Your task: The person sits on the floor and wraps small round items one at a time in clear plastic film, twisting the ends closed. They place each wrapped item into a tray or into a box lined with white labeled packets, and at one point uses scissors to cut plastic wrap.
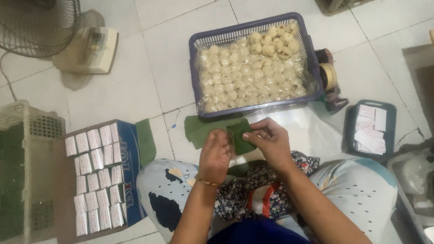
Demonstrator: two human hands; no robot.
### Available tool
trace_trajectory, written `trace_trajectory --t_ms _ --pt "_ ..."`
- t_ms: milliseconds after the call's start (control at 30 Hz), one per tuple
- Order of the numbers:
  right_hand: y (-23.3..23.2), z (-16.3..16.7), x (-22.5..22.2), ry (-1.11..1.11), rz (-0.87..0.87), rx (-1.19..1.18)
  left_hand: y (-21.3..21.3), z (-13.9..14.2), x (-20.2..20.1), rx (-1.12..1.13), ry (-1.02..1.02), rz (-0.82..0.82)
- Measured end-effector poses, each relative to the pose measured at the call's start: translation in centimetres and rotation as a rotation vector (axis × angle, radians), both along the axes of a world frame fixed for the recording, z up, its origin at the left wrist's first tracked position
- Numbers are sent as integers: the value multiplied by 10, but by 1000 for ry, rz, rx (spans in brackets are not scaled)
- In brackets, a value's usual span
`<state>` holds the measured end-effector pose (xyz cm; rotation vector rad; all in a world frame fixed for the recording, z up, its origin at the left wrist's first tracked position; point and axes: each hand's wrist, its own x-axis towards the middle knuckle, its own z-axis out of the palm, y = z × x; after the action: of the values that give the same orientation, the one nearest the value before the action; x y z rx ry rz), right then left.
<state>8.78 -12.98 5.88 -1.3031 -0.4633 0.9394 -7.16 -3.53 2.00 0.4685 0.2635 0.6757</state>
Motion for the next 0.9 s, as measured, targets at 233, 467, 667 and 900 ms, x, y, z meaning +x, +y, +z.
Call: trace_trajectory --t_ms 233,467,667,900 --pt "-14 13 -10 -103 -24 147 -15 23 16 363 491 171" --pt "-16 -11 -18 -267 -25 50 -16 -5 22 379 495 204" --pt "-35 -60 7 -454 151 -348 -23 -46 16 217 827 100" --pt "-127 -69 197 -1267 60 -1045 -1 -56 -8 -63 609 43"
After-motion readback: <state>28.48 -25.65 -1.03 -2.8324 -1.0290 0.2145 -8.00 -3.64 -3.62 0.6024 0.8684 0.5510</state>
